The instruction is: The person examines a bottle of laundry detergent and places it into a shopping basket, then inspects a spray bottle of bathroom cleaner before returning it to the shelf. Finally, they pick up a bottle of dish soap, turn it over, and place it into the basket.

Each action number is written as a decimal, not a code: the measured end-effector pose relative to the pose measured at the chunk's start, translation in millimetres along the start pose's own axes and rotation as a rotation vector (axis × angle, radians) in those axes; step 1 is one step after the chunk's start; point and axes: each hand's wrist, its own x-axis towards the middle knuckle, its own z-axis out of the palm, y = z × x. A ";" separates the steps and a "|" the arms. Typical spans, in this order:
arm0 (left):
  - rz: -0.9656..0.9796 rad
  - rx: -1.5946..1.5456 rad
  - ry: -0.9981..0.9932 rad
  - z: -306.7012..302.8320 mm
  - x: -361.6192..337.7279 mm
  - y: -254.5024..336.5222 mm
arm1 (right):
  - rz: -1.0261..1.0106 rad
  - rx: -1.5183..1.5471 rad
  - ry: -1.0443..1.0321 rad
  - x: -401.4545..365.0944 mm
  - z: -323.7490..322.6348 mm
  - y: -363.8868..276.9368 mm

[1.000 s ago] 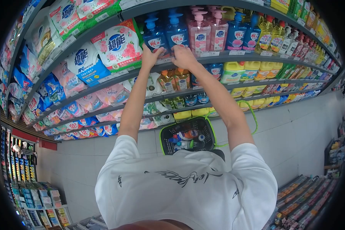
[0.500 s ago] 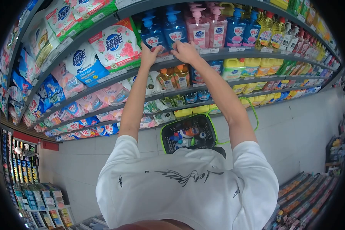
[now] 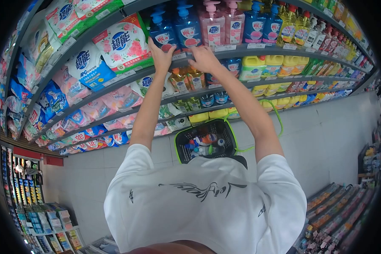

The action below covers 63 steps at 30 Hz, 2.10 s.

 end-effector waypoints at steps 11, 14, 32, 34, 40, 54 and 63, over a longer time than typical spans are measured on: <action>-0.430 -0.210 -0.588 -49.0 -290.3 -51.0 | 0.843 -0.042 -0.720 -522.2 153.0 97.4; -0.779 -0.205 -0.827 -76.5 -412.0 -84.0 | 1.744 0.342 -0.938 -635.8 99.7 31.1; -0.777 0.214 -1.296 -19.4 -475.7 -69.8 | 1.740 -0.063 -0.718 -713.2 28.2 3.5; -0.744 0.179 -1.223 22.7 -473.2 -49.7 | 1.852 0.223 -0.644 -685.4 -11.9 31.0; -0.812 0.043 -1.406 109.2 -492.5 58.9 | 1.623 0.268 -0.328 -697.8 -45.9 101.5; -0.581 -0.163 -1.535 225.2 -547.1 178.4 | 1.912 0.559 -0.319 -887.9 -99.7 131.3; -1.202 0.130 -1.780 235.2 -604.7 157.1 | 1.780 0.458 -0.342 -848.7 -114.8 216.0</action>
